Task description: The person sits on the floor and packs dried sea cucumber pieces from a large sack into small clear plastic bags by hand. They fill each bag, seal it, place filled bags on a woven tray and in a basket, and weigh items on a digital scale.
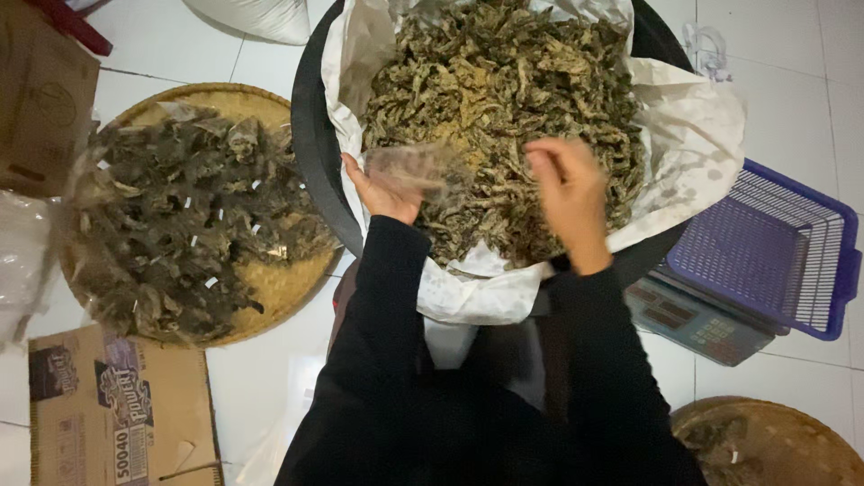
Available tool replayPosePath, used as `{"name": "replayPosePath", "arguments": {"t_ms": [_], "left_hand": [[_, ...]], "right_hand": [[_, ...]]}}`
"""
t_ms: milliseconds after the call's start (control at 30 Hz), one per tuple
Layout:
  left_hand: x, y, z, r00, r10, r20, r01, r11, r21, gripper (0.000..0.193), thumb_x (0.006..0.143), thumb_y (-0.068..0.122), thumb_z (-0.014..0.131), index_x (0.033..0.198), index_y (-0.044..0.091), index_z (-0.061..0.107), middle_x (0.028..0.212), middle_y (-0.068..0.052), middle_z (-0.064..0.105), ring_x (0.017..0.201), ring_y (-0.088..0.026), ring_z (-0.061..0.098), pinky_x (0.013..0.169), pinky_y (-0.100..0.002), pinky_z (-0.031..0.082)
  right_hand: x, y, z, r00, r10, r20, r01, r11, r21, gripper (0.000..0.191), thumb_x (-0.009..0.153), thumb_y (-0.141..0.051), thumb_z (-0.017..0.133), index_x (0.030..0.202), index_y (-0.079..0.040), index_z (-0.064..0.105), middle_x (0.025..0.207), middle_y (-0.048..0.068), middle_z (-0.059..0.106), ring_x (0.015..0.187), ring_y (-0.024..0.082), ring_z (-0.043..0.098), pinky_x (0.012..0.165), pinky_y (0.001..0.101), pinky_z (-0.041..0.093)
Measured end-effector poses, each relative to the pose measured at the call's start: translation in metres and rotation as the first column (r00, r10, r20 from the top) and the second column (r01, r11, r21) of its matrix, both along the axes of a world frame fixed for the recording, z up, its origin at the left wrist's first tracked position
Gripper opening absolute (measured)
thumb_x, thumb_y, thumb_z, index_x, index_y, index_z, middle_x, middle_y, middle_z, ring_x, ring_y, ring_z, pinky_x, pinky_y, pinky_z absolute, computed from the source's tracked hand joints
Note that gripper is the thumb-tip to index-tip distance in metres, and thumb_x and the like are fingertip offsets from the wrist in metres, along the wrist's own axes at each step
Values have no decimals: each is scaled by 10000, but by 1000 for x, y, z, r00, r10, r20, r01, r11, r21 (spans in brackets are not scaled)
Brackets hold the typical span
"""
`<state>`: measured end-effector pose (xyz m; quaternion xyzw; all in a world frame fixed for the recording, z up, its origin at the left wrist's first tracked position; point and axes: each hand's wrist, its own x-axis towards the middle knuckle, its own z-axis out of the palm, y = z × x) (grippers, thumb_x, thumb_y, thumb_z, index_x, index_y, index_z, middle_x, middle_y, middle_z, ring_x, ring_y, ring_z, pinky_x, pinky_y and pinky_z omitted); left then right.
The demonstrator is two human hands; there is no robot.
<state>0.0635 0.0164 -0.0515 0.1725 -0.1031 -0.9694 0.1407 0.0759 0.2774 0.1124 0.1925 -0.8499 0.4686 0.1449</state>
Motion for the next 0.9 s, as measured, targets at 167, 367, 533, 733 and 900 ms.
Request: {"name": "replayPosePath", "arguments": {"t_ms": [167,367,533,733,900], "left_hand": [[-4,1,14,998,29,61,-38,990,138,1120,751,750,661,1569,104,251,1549,-189,350,1342,-465,514,1110,-684,456],[-2,5,20,999,45,-17,-41,979,199,1129,735,733,694,1577,138,234,1551,-238,326,1346,-482,497,1132,-690,420],[2,5,22,999,37,-29,-32,987,157,1199,709,738,740,1580,115,200,1534,-226,296,1324,-451,503,1122,-690,441],[4,3,20,1000,9,9,-10,983,182,1201,710,746,719,1596,115,211,1571,-282,260,1319,-470,527,1090,-675,478],[5,5,22,998,51,-25,-47,988,145,1195,720,755,706,1598,145,173,1622,-245,217,1369,-476,490,1130,-681,424]], "right_hand": [[-42,27,-58,984,175,-25,-151,908,391,155,960,-109,725,1103,-51,744,1032,154,709,918,315,666,785,455,544],[-45,4,-148,972,232,-43,-97,558,824,197,943,-101,685,1123,-39,736,1064,172,652,1056,350,600,891,481,482],[-50,7,-156,955,297,5,-182,569,802,340,832,-36,648,1168,-73,692,1144,133,648,1137,351,571,924,529,450],[-44,3,-151,952,297,76,-246,593,767,343,870,-99,687,1204,-69,616,1139,181,627,1120,408,554,916,580,418],[-34,6,-128,969,228,98,-243,796,554,336,889,-78,714,1192,-30,576,1121,201,604,1027,391,595,875,543,460]]}}
